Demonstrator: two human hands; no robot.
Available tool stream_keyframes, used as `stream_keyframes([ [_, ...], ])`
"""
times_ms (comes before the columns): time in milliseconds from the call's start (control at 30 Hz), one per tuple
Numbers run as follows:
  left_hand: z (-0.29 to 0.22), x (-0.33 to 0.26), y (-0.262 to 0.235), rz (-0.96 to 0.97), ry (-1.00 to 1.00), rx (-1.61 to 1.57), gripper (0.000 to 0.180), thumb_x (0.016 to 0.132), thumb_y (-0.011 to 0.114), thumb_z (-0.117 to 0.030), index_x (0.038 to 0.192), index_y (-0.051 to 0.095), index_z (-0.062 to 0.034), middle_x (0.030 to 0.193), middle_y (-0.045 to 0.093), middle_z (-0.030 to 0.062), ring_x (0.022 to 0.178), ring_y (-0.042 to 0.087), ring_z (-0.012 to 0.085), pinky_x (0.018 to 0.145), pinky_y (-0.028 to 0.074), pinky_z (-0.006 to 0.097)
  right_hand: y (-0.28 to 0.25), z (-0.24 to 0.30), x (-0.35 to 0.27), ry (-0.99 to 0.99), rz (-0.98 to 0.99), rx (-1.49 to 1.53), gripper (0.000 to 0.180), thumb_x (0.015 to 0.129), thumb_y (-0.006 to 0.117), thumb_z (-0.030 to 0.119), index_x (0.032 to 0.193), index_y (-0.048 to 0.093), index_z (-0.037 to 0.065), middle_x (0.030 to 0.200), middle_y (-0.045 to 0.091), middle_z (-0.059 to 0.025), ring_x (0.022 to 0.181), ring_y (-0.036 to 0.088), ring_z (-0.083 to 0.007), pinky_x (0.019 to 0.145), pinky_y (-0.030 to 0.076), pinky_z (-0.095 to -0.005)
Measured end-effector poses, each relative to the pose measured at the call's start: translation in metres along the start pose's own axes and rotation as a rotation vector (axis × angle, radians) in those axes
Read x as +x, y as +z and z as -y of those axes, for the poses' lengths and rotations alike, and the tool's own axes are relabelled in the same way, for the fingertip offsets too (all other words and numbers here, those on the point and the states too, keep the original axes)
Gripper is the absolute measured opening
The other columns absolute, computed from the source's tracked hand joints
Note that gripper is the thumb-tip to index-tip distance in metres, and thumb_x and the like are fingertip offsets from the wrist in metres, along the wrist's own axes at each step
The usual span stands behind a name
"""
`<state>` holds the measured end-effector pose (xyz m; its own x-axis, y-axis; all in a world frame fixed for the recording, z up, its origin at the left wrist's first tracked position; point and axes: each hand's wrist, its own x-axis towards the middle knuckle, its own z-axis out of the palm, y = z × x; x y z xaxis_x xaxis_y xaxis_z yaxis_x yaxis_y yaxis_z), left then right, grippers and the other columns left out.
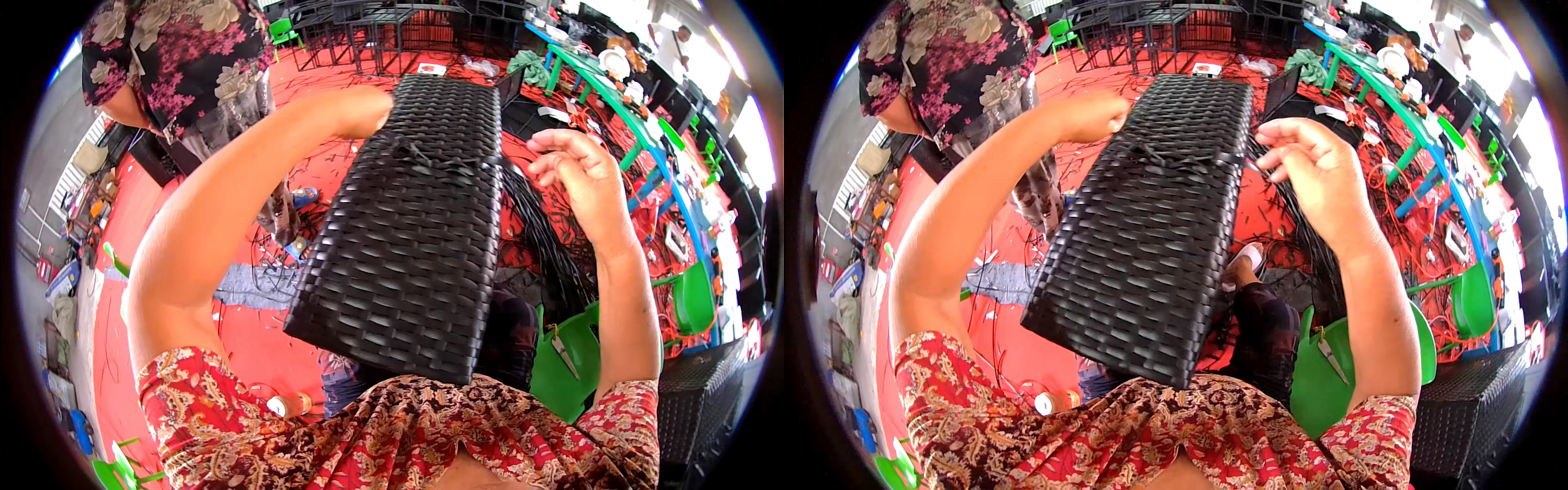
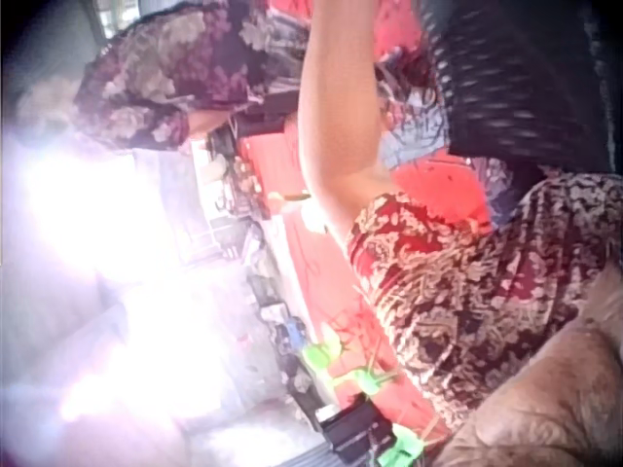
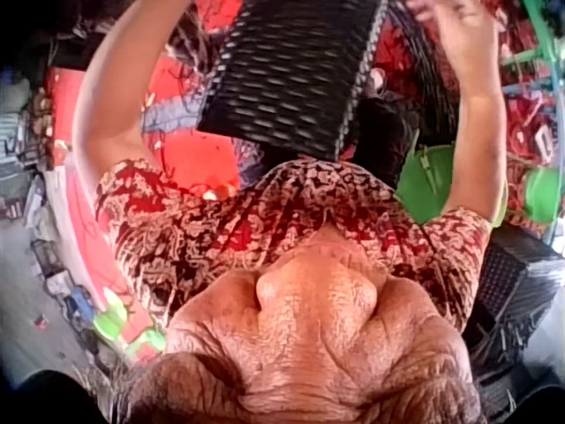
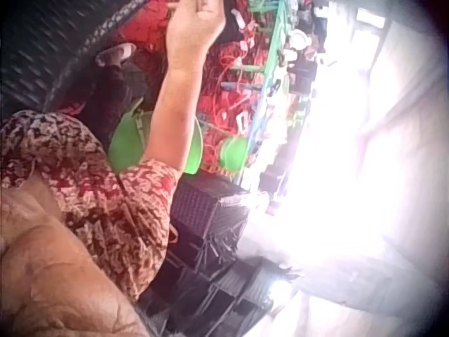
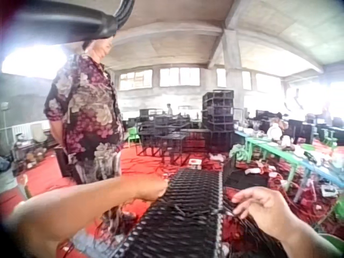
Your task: The person weaves black plastic strips onto the corner and edges of a wicker furniture piece by hand, pulling the strips through the existing weave to secure them.
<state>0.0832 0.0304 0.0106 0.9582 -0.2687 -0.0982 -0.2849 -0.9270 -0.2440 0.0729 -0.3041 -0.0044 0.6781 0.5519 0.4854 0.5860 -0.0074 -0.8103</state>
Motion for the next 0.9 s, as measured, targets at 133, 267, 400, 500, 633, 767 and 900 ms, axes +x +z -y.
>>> stream_keyframes([
  [133, -0.009, -0.038, 0.027, -0.193, -0.133, -1.036, 0.021, 0.084, 0.054, -0.013, 0.104, 0.052, -0.0069, 0.073, 0.052, 0.0007, 0.067, 0.051, 0.0105, 0.058, 0.040, 0.025, -0.008, -0.015, -0.024, 0.136, 0.024, -0.062, 0.020, 0.088, 0.045, -0.002, 0.101, 0.060, 0.001, 0.087, 0.060, -0.0021, 0.072, 0.056, -0.0079, 0.068, 0.047, -0.0223],
  [267, -0.034, -0.047, 0.056, -0.377, -0.069, -1.392, 0.026, 0.088, 0.054, -0.015, 0.113, 0.049, -0.0097, 0.074, 0.047, -0.0061, 0.063, 0.041, 0.0029, 0.054, 0.035, 0.019, 0.007, -0.039, -0.043, 0.226, -0.041, 0.083, 0.020, 0.087, 0.051, -0.002, 0.105, 0.057, 0.001, 0.088, 0.057, -0.0009, 0.075, 0.054, -0.0082, 0.068, 0.046, -0.0218],
  [400, -0.049, -0.046, 0.052, -0.445, -0.168, -1.402, 0.021, 0.090, 0.054, -0.015, 0.109, 0.052, -0.0069, 0.074, 0.046, -0.0075, 0.062, 0.038, 0.0021, 0.055, 0.032, 0.017, 0.005, -0.066, -0.039, 0.093, -0.154, -0.123, 0.030, 0.082, 0.061, 0.000, 0.111, 0.056, 0.008, 0.100, 0.052, -0.0023, 0.078, 0.048, -0.0084, 0.070, 0.044, -0.0224],
  [500, -0.048, -0.041, 0.058, -0.507, -0.118, -1.356, 0.016, 0.090, 0.055, -0.013, 0.103, 0.056, -0.0040, 0.077, 0.049, -0.0063, 0.065, 0.040, 0.0029, 0.058, 0.033, 0.017, 0.006, -0.062, -0.034, -0.042, -0.171, -0.342, 0.043, 0.077, 0.066, 0.000, 0.116, 0.056, 0.015, 0.120, 0.043, -0.0062, 0.081, 0.048, -0.0126, 0.072, 0.044, -0.0238],
  [633, -0.048, -0.036, 0.056, -0.520, -0.129, -1.432, 0.013, 0.089, 0.056, -0.010, 0.101, 0.058, -0.0043, 0.073, 0.051, -0.0054, 0.063, 0.043, 0.0031, 0.057, 0.034, 0.018, 0.001, -0.063, -0.017, -0.085, -0.213, -0.221, 0.050, 0.075, 0.062, -0.003, 0.121, 0.051, 0.015, 0.126, 0.042, -0.0081, 0.093, 0.053, -0.0157, 0.075, 0.047, -0.0259],
  [767, -0.058, -0.032, 0.056, -0.623, -0.263, -1.398, 0.010, 0.088, 0.056, -0.007, 0.095, 0.060, -0.0033, 0.070, 0.053, -0.0040, 0.063, 0.046, 0.0034, 0.057, 0.036, 0.018, -0.004, -0.052, -0.006, 0.319, 0.035, 0.638, 0.039, 0.083, 0.060, 0.006, 0.120, 0.049, 0.008, 0.108, 0.056, -0.0042, 0.087, 0.058, -0.0139, 0.074, 0.048, -0.0262],
  [900, -0.067, -0.030, 0.051, -0.731, -0.312, -1.281, 0.011, 0.087, 0.053, -0.004, 0.095, 0.061, -0.0029, 0.071, 0.054, -0.0030, 0.062, 0.047, 0.0034, 0.056, 0.037, 0.019, 0.002, -0.039, 0.003, 0.377, 0.008, 0.679, 0.033, 0.087, 0.057, 0.005, 0.119, 0.049, 0.005, 0.101, 0.056, -0.0073, 0.084, 0.060, -0.0142, 0.074, 0.051, -0.0311],
])
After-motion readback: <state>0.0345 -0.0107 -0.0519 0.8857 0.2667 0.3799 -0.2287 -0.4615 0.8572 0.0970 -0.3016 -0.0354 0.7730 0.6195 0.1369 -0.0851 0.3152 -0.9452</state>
